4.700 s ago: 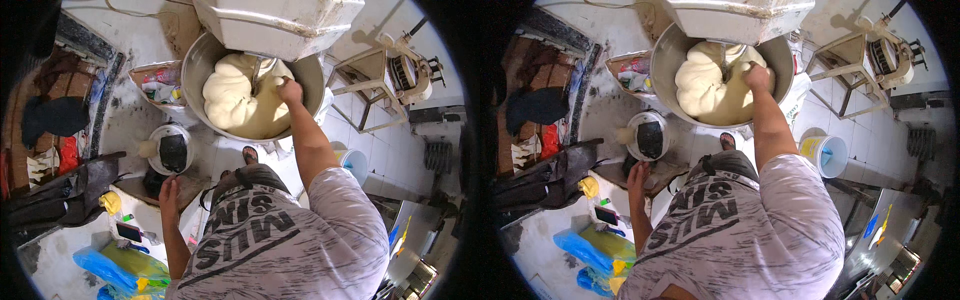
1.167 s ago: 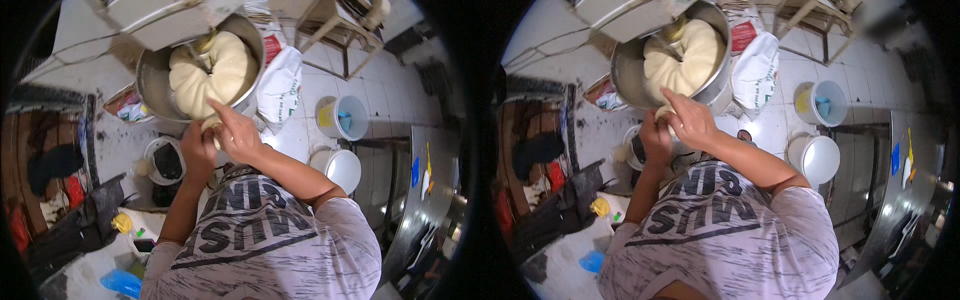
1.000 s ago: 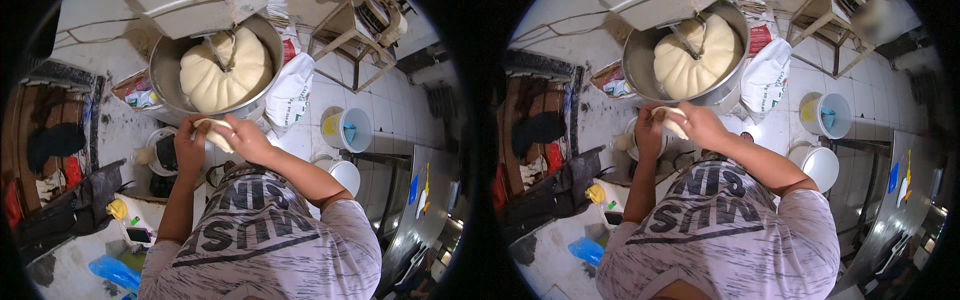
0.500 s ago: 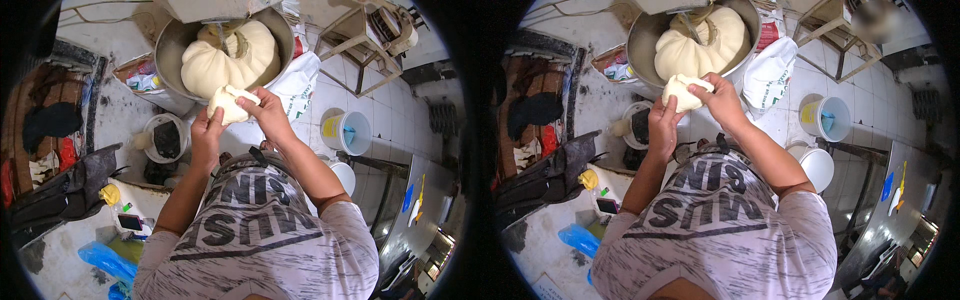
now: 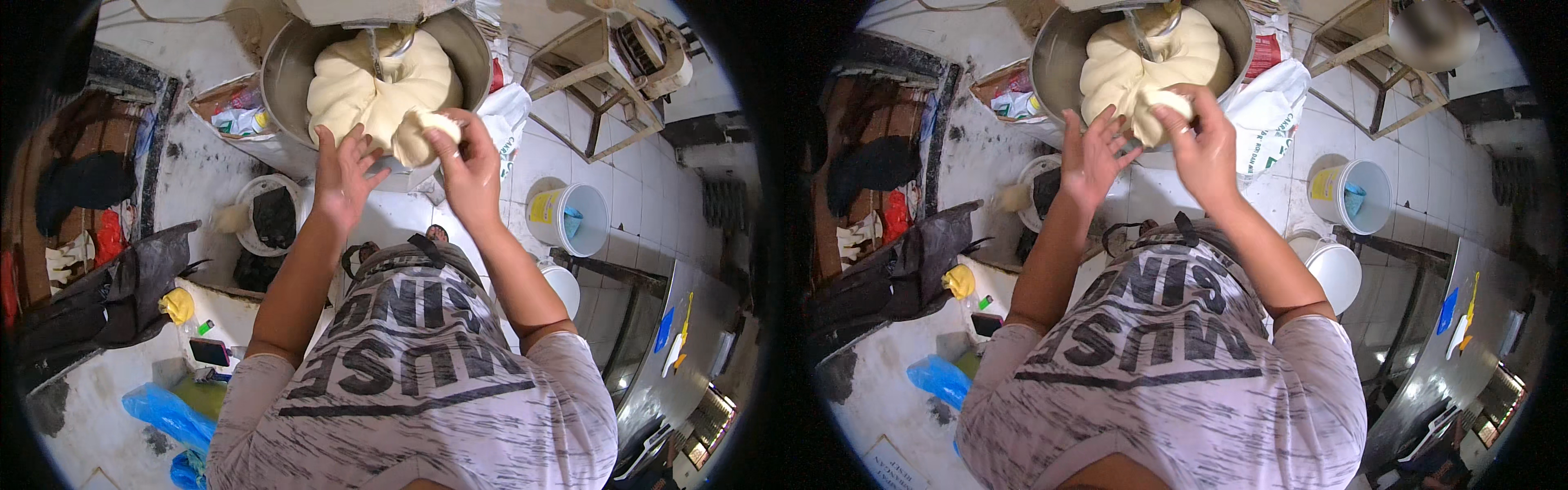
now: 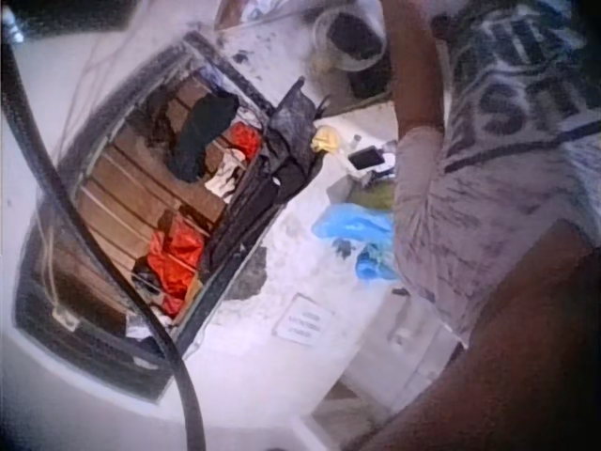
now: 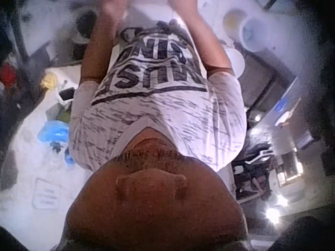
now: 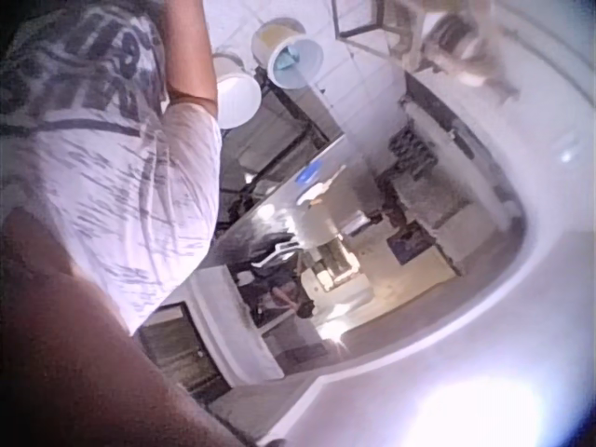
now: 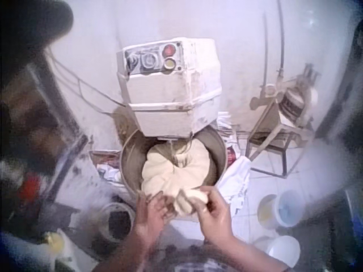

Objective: The person cleans a metal table with a handheld scraper, then mixes dough by hand in a large commercial mixer, and finally adds yellow material from a plastic bag into the mixer.

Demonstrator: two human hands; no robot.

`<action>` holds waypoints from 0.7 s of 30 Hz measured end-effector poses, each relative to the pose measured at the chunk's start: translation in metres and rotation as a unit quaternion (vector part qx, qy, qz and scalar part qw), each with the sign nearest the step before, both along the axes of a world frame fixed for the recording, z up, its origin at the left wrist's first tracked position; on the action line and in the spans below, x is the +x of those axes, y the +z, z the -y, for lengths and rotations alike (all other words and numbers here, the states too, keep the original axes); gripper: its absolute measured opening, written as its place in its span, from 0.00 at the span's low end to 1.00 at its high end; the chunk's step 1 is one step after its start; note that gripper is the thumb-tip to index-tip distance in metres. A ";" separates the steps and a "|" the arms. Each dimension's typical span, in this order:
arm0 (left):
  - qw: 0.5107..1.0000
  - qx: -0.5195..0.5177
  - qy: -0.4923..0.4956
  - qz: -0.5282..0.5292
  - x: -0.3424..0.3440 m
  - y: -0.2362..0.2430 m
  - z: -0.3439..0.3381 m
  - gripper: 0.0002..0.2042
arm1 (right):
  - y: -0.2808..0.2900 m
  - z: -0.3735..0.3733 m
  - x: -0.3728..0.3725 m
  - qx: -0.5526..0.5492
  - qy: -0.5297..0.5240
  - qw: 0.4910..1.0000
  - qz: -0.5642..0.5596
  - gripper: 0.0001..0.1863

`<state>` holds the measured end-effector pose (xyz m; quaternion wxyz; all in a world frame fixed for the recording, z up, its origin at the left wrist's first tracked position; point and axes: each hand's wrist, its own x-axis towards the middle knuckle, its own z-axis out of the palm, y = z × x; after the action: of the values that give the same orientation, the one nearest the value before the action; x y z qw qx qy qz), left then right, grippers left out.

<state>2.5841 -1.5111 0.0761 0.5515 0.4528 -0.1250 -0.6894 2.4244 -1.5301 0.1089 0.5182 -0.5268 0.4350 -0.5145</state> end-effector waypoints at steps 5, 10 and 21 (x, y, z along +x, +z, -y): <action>0.999 0.001 0.014 -0.039 -0.008 0.003 0.011 0.45 | -0.001 -0.014 0.018 -0.300 0.152 0.918 -0.211 0.15; 0.997 -0.025 -0.003 -0.072 -0.013 0.008 0.004 0.42 | -0.001 -0.013 0.011 -0.348 0.119 0.908 -0.200 0.10; 0.980 -0.127 -0.054 -0.143 -0.028 0.016 -0.015 0.41 | -0.005 0.005 0.008 -0.096 0.104 0.961 -0.237 0.11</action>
<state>2.5557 -1.4962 0.0922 0.5788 0.2683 -0.1554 -0.7543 2.4326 -1.5347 0.1041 0.3983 -0.7232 0.4366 -0.3573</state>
